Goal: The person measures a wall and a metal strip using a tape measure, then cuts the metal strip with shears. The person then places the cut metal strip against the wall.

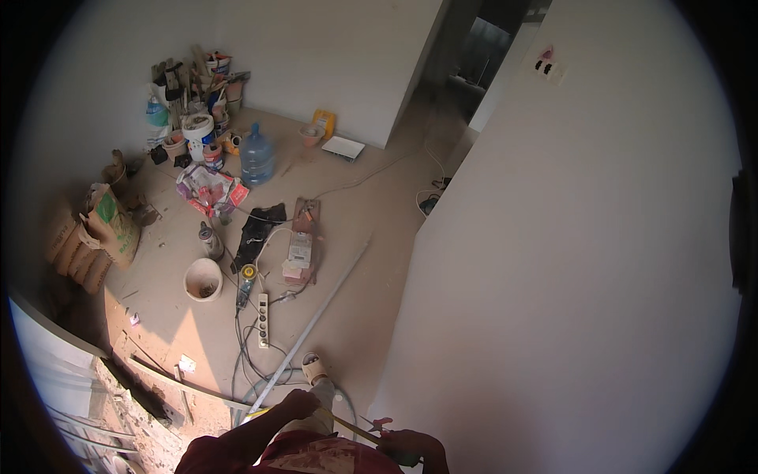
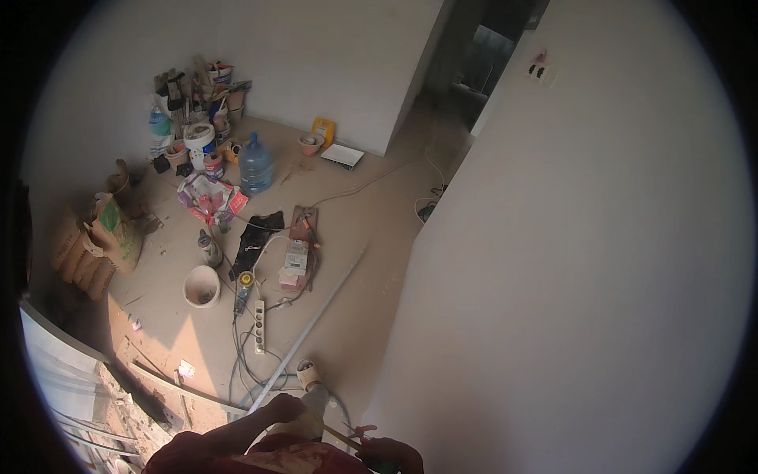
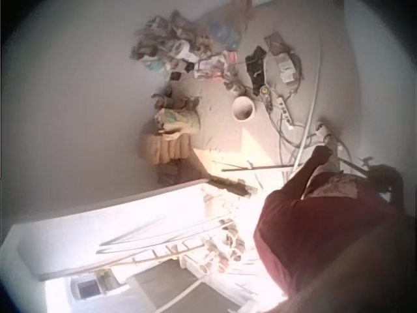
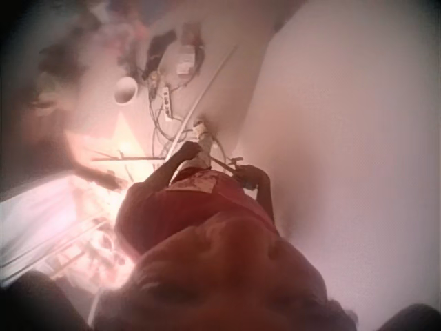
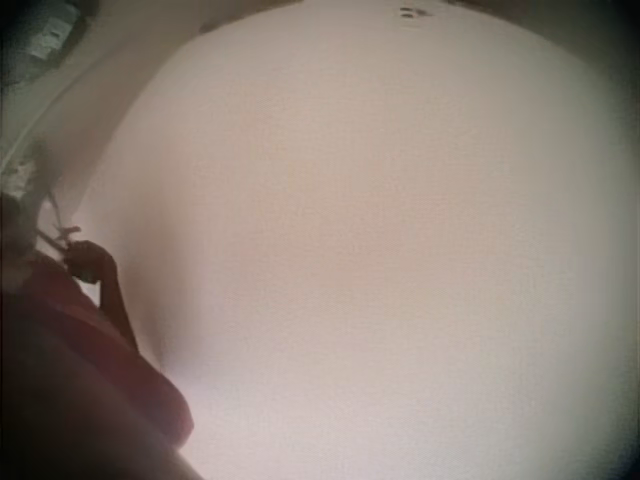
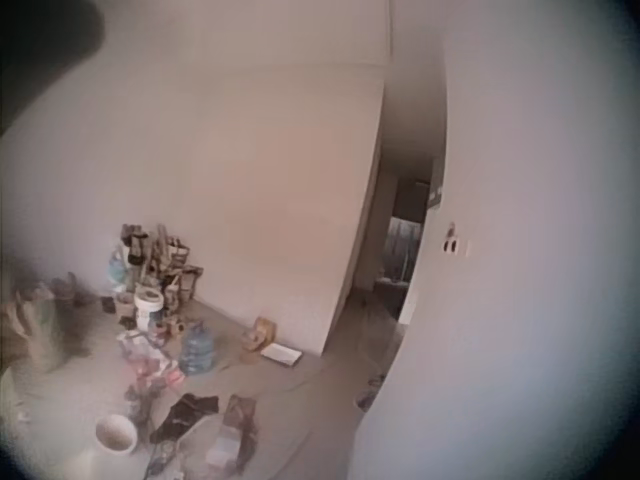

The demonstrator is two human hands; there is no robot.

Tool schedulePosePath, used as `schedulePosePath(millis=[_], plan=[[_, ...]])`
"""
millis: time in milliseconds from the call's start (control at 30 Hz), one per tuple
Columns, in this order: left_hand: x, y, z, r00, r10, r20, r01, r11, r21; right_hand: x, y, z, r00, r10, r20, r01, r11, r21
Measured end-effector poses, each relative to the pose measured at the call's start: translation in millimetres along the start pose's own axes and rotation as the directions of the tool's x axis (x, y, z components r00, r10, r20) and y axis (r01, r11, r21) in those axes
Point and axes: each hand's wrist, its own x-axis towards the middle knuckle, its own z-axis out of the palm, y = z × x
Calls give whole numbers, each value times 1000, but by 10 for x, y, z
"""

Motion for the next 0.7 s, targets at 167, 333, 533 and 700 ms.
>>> schedulePosePath(millis=[167, 333, 533, 700], plan=[[740, -351, -366, 991, -81, 107, 91, 992, -91, 288, -731, -970, 968, 250, 36, -252, 952, 172], [1118, -695, -834, 977, -177, 118, 189, 976, -106, 517, -1509, -1733, 887, 461, -29, -459, 874, -157], [1232, -946, -1385, 912, -408, -48, 350, 833, -428, 793, -2402, -2535, 825, 558, -95, -555, 764, -328], [1349, -992, -1574, 739, -668, -90, 424, 565, -708, 1405, -2831, -3461, 867, 492, 82, -454, 846, -279]])
